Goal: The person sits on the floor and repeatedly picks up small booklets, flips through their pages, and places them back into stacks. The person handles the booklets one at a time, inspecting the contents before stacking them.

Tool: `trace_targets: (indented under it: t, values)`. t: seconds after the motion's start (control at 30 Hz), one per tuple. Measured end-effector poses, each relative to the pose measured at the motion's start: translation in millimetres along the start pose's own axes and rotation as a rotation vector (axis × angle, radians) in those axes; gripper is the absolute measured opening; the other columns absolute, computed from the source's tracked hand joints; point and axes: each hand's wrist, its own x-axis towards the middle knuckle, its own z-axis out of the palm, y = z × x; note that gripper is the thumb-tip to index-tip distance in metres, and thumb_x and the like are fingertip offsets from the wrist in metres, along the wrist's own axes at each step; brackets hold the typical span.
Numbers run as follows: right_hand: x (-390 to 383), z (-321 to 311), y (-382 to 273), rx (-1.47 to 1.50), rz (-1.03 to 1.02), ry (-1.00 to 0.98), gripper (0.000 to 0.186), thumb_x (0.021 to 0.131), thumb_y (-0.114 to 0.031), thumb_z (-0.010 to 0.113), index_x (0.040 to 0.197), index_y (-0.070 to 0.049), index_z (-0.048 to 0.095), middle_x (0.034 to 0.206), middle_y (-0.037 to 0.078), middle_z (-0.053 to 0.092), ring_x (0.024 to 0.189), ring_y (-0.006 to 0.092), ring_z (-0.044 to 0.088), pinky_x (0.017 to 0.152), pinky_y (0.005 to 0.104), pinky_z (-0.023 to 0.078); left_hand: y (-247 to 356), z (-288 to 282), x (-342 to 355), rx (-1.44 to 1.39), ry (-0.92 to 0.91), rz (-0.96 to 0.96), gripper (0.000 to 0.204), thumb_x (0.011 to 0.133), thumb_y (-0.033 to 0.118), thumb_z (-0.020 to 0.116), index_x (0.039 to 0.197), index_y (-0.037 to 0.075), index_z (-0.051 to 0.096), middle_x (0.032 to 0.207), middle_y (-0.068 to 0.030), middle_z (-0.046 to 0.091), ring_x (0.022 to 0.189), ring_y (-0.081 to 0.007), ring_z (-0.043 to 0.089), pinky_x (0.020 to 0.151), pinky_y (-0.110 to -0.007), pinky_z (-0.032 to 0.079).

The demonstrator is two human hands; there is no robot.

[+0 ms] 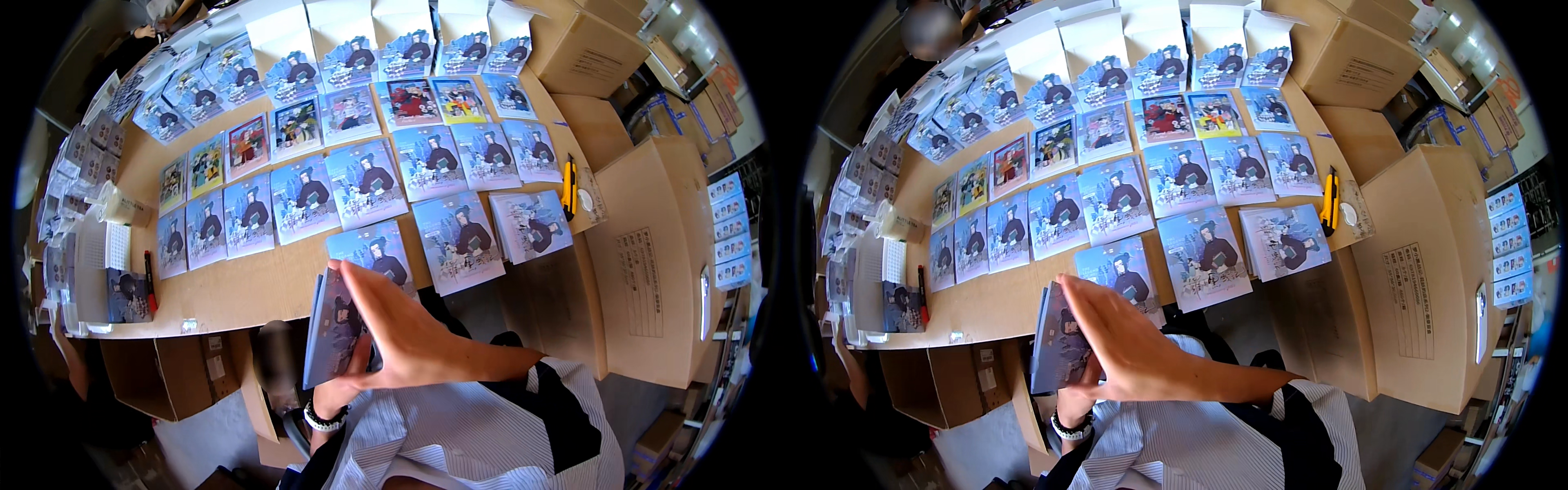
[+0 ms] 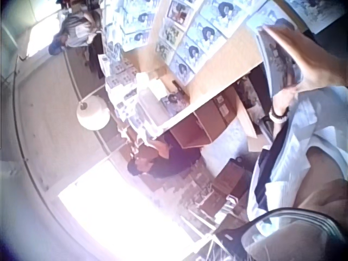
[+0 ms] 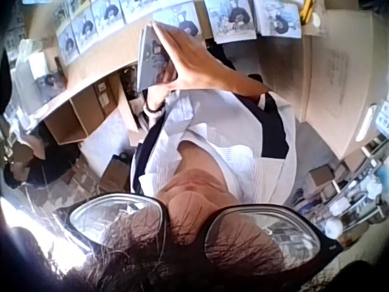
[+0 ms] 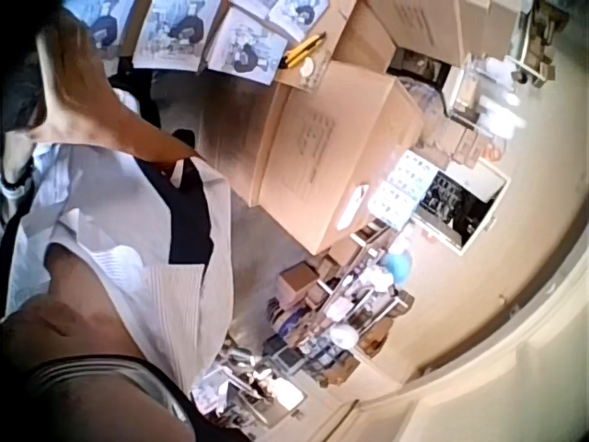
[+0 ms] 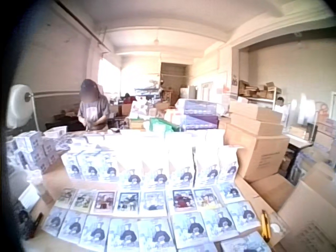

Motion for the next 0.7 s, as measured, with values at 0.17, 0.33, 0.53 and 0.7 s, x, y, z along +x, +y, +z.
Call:
trace_targets:
  t: [0.17,0.33,0.53,0.7]
  values:
    - [-3.7,12.4,-5.2,-0.010,-0.007,-0.001,0.123,0.070,-0.029,0.091,0.156,0.007,0.011,0.153,0.032,0.028,0.139,0.0477,0.037,0.115,0.0512,0.034,-3.9,-2.7,-2.1,-0.009,0.012,0.011,0.039,0.092,-0.003,0.058,0.131,-0.003,0.058,0.126,-0.0148,0.065,0.110,-0.0256,0.066,0.092,-0.035,0.051]
    - [-0.4,11.1,-9.5,0.028,-0.011,0.091,0.116,0.070,-0.023,0.090,0.155,0.006,0.016,0.154,0.028,0.031,0.140,0.0457,0.038,0.113,0.0499,0.039,-5.2,-10.7,-4.9,0.010,0.041,0.031,0.038,0.091,-0.002,0.060,0.129,-0.002,0.060,0.121,-0.0144,0.067,0.108,-0.0254,0.066,0.090,-0.035,0.052]
    - [4.4,5.1,-1.3,-0.042,-0.136,0.296,0.114,0.066,-0.017,0.091,0.155,-0.001,0.022,0.151,0.026,0.038,0.137,0.0448,0.042,0.110,0.0484,0.042,-12.9,-18.2,-23.5,0.101,0.100,0.024,0.036,0.090,0.000,0.063,0.126,-0.002,0.062,0.116,-0.0139,0.069,0.105,-0.0252,0.067,0.088,-0.035,0.053]
    - [4.3,8.4,-0.4,-0.094,-0.164,0.314,0.115,0.065,-0.017,0.092,0.155,-0.002,0.022,0.152,0.026,0.038,0.137,0.0440,0.042,0.111,0.0507,0.041,-15.7,-22.1,-30.6,0.171,0.147,0.022,0.035,0.089,0.001,0.066,0.124,-0.001,0.063,0.112,-0.0134,0.071,0.103,-0.0251,0.068,0.086,-0.035,0.053]
